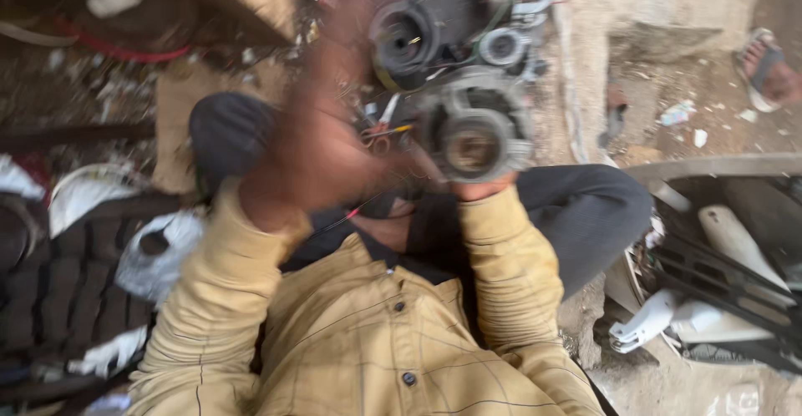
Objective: The person sits on the ground and repairs small electric motors. They handle an armature, press a bearing onto its shaft, fit the armature into a motor housing, use a brush to clean parts, and attach the fan and end components while routing wires.
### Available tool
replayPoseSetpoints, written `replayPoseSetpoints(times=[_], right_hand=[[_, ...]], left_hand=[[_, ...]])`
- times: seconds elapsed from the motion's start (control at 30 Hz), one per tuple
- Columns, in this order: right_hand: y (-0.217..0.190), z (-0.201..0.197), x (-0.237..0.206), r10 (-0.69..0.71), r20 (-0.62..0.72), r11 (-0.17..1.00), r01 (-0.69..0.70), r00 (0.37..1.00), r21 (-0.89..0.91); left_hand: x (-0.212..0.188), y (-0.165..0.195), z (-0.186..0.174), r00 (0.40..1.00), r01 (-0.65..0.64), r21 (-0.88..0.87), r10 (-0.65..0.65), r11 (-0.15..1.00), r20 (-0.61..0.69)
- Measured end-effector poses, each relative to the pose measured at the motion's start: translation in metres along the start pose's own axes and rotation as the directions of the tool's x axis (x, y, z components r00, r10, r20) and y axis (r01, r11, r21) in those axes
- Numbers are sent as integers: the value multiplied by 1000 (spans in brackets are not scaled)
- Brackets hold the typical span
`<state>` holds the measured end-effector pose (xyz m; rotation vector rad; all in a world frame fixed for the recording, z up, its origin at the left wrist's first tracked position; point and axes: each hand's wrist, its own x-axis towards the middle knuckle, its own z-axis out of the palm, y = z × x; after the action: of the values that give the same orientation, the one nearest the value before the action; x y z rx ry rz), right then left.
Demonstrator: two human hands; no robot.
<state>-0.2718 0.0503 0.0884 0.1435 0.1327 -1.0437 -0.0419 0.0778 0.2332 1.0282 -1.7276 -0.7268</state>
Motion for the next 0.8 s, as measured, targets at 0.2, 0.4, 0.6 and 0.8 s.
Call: replayPoseSetpoints(times=[0.2, 0.4, 0.6, 0.8], right_hand=[[-20, 5, -6, -14, -22, 990, 11, 1000, -142], [-46, -10, -4, -199, -139, 961, 166, 970, -220], [-50, -14, 0, -165, -126, 975, 142, 978, -173], [-44, -8, 8, -200, -206, 967, 159, 958, -198]], left_hand=[[-88, -69, -117, 813, 270, -206, -337, 941, -474], [-188, -115, -147, 694, 320, -166, -350, 933, -629], [-243, -105, -188, 520, 625, 99, -318, 774, -792], [-286, -98, -198, 712, 650, 593, -110, 475, -693]])
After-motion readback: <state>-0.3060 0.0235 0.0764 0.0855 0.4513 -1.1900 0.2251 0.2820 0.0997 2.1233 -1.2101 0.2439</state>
